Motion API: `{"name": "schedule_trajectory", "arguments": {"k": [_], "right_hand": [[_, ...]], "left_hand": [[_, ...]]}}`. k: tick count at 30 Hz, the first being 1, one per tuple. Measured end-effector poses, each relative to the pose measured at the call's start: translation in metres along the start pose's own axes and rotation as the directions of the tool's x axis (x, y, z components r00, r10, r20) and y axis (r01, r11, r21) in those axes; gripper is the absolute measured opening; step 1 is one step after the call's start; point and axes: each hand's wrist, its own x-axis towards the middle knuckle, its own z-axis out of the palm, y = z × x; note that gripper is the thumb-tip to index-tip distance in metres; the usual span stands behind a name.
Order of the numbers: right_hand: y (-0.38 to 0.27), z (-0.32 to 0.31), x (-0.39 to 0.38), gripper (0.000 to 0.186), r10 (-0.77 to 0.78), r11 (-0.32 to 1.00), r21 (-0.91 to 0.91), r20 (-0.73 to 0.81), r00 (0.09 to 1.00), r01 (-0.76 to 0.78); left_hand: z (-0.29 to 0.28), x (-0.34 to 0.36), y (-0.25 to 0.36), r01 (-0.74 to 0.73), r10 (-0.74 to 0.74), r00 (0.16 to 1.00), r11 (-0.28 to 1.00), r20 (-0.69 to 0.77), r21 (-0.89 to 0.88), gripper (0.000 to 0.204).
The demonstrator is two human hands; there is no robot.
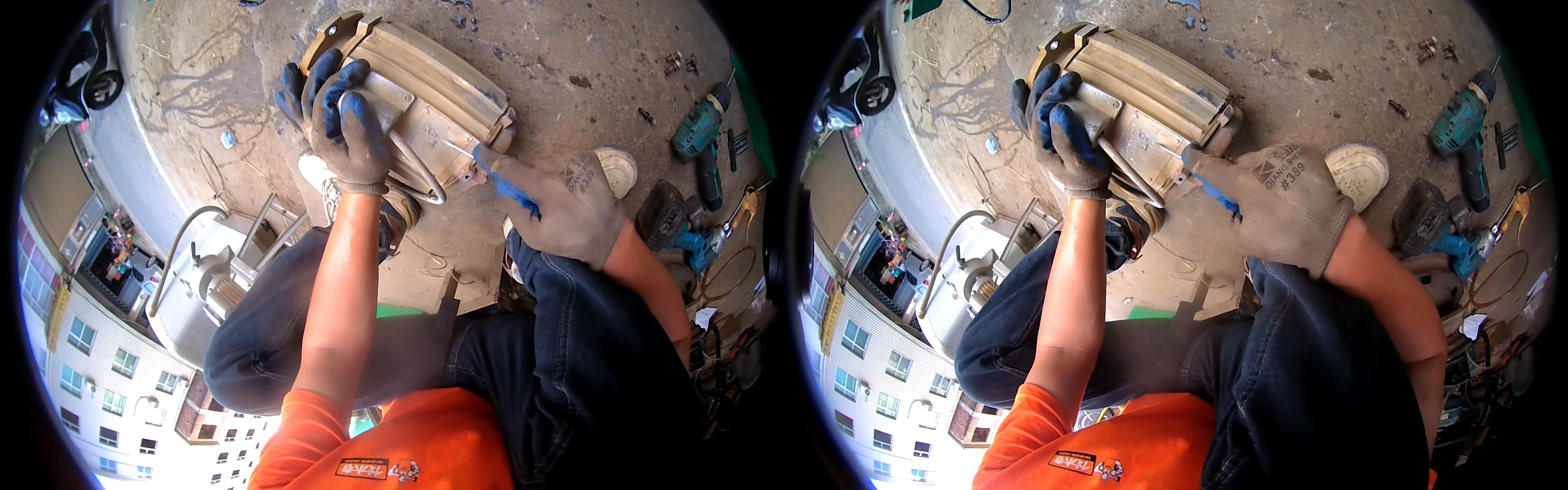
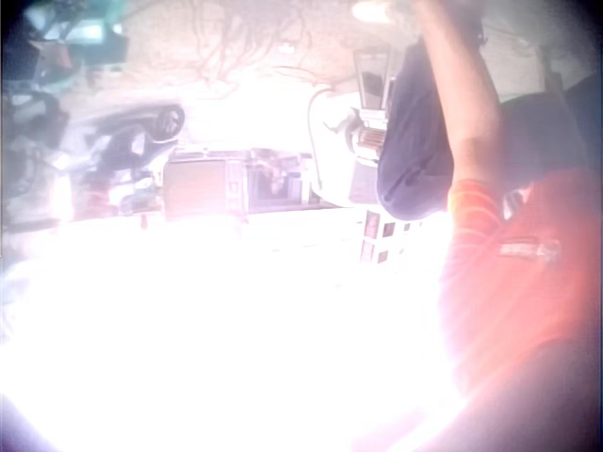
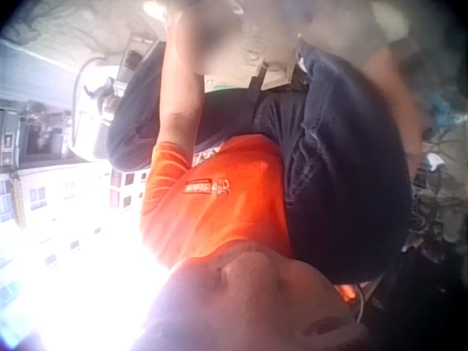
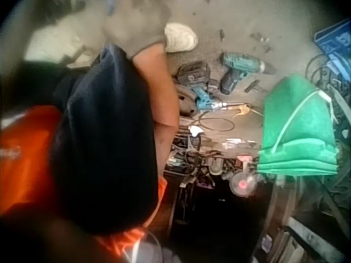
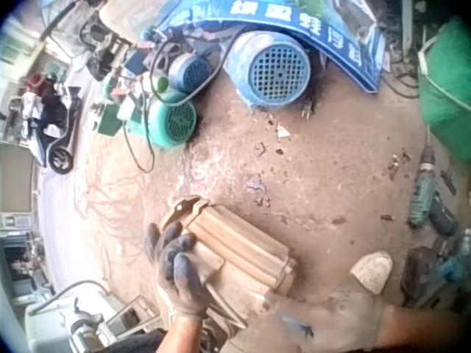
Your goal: The person sits on the ground and works on a beige electric motor. They use a marker to label parts, then use a screwdriver to loosen and remove screws from the motor housing. The person removes the housing cover and sets it aside.
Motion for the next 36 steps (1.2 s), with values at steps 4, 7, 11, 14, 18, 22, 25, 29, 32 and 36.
{"name": "schedule_trajectory", "arguments": {"k": [4,7,11,14,18,22,25,29,32,36], "right_hand": [[-0.002,-0.004,-0.003,0.050,0.035,0.999,0.012,0.072,0.997,-0.036],[-0.002,0.003,-0.002,0.049,0.034,0.998,0.048,0.042,0.999,-0.036],[0.000,0.004,-0.002,0.052,-0.057,0.998,0.008,-0.022,0.998,0.058],[0.001,0.000,-0.004,0.052,0.018,1.000,0.005,0.077,0.997,-0.019],[0.004,0.008,-0.006,0.052,-0.042,0.999,-0.002,-0.063,0.997,0.042],[0.012,0.004,-0.011,0.052,-0.058,0.998,-0.028,-0.096,0.994,0.056],[0.011,0.004,-0.006,0.052,-0.072,0.996,-0.063,-0.084,0.994,0.067],[-0.005,-0.005,-0.008,0.043,-0.262,0.941,-0.266,-0.179,0.948,0.210],[0.012,0.023,-0.004,0.045,-0.155,0.988,-0.051,-0.273,0.949,0.146],[0.039,0.044,-0.004,0.036,-0.077,0.994,-0.100,-0.312,0.947,0.048]], "left_hand": [[-0.004,-0.004,-0.001,0.025,-0.025,1.000,0.999,0.002,0.028,0.047],[-0.005,0.000,0.000,0.005,-0.005,1.000,1.000,0.027,-0.014,0.046],[-0.008,-0.004,-0.004,0.074,-0.074,0.997,0.992,0.006,-0.103,0.038],[-0.006,-0.006,-0.003,0.089,-0.091,0.996,0.992,-0.025,-0.084,0.038],[0.001,-0.004,-0.002,0.071,-0.073,0.997,0.993,-0.017,-0.092,0.037],[-0.001,-0.001,0.003,0.065,-0.061,0.997,0.993,0.036,-0.103,0.036],[-0.003,0.005,0.001,-0.006,0.007,0.999,1.000,-0.042,0.024,0.043],[-0.019,-0.017,-0.003,0.209,-0.207,0.977,0.977,0.049,-0.037,0.038],[-0.034,0.005,0.014,0.189,-0.198,0.971,0.979,0.132,0.075,0.034],[-0.035,0.008,0.017,0.198,-0.198,0.973,0.980,0.117,0.017,0.034]]}}
